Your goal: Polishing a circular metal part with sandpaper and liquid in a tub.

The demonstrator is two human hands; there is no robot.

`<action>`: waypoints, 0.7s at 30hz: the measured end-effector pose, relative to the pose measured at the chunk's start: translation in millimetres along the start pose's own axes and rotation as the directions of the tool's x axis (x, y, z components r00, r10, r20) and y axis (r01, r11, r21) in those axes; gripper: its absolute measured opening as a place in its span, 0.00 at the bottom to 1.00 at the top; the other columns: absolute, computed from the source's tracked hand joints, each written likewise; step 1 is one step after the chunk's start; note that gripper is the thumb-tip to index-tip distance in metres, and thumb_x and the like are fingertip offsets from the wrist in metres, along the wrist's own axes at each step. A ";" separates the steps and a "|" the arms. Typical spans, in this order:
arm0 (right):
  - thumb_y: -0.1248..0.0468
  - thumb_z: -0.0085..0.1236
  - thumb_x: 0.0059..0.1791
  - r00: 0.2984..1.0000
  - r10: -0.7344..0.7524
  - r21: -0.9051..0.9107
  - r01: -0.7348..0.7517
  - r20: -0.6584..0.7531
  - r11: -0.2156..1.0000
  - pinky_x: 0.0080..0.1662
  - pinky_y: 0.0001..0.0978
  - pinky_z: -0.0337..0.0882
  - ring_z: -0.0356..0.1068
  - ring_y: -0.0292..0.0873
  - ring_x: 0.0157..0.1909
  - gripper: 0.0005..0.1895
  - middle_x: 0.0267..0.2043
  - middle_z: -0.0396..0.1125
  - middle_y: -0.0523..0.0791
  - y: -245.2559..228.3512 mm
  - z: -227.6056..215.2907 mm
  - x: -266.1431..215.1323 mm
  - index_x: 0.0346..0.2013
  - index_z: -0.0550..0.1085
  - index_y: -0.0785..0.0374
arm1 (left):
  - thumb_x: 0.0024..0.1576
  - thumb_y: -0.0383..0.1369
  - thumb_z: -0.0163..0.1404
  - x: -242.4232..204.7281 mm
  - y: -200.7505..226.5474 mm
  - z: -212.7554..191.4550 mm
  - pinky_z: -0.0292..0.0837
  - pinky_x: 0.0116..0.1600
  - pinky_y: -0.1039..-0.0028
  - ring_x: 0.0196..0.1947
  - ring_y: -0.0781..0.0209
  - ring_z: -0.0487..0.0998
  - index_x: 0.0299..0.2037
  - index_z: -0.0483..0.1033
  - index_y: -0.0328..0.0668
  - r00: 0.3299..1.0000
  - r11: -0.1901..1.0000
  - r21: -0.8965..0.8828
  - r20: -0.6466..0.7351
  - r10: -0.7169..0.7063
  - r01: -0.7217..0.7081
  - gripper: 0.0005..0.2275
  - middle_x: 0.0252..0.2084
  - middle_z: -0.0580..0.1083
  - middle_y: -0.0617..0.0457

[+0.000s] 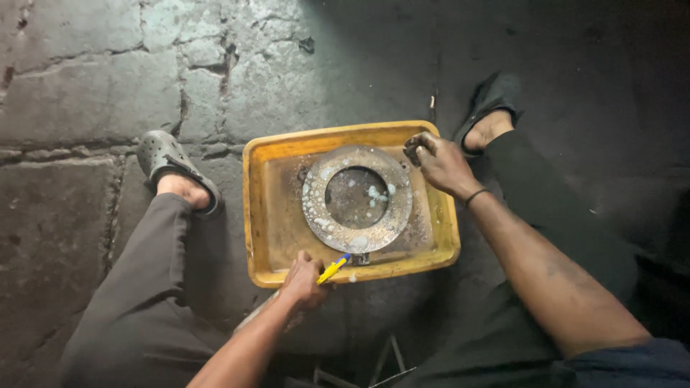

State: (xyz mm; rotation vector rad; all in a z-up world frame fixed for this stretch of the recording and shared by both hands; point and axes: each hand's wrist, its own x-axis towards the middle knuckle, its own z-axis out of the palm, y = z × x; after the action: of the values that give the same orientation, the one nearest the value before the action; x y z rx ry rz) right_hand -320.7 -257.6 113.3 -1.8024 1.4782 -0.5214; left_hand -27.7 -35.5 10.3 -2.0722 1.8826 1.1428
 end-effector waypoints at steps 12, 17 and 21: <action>0.66 0.44 0.56 0.980 0.087 0.280 -0.034 -0.179 0.959 0.43 0.30 0.77 0.73 0.34 0.43 0.13 0.45 0.74 0.42 35.4 -35.2 10.3 0.52 0.74 0.63 | 0.49 0.47 0.64 49.9 109.5 -56.0 0.76 0.52 0.57 0.45 0.42 0.82 0.41 0.80 0.36 0.970 0.888 -0.445 -0.141 -0.199 0.117 0.21 0.41 0.78 0.35; 0.68 0.44 0.56 0.980 0.065 0.307 -0.005 -0.187 0.952 0.44 0.29 0.77 0.74 0.33 0.44 0.13 0.46 0.74 0.41 36.8 -32.6 8.7 0.51 0.75 0.63 | 0.46 0.46 0.64 72.0 124.3 -34.3 0.74 0.51 0.57 0.48 0.39 0.80 0.49 0.81 0.38 0.978 0.862 -0.506 -0.188 -0.095 -0.014 0.24 0.47 0.76 0.30; 0.67 0.44 0.56 0.975 0.145 0.328 -0.084 -0.167 0.941 0.42 0.29 0.77 0.74 0.33 0.42 0.13 0.45 0.74 0.41 26.6 -37.7 6.4 0.51 0.75 0.62 | 0.47 0.50 0.63 64.7 151.7 -43.8 0.74 0.54 0.58 0.50 0.40 0.82 0.47 0.82 0.36 0.967 0.876 -0.456 -0.108 -0.230 0.157 0.26 0.48 0.79 0.31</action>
State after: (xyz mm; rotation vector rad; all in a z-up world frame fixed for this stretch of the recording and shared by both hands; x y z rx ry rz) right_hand -363.4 -276.2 116.9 -1.4363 1.5144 -0.8402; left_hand -147.7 -145.2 62.1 -2.5922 1.5229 1.5078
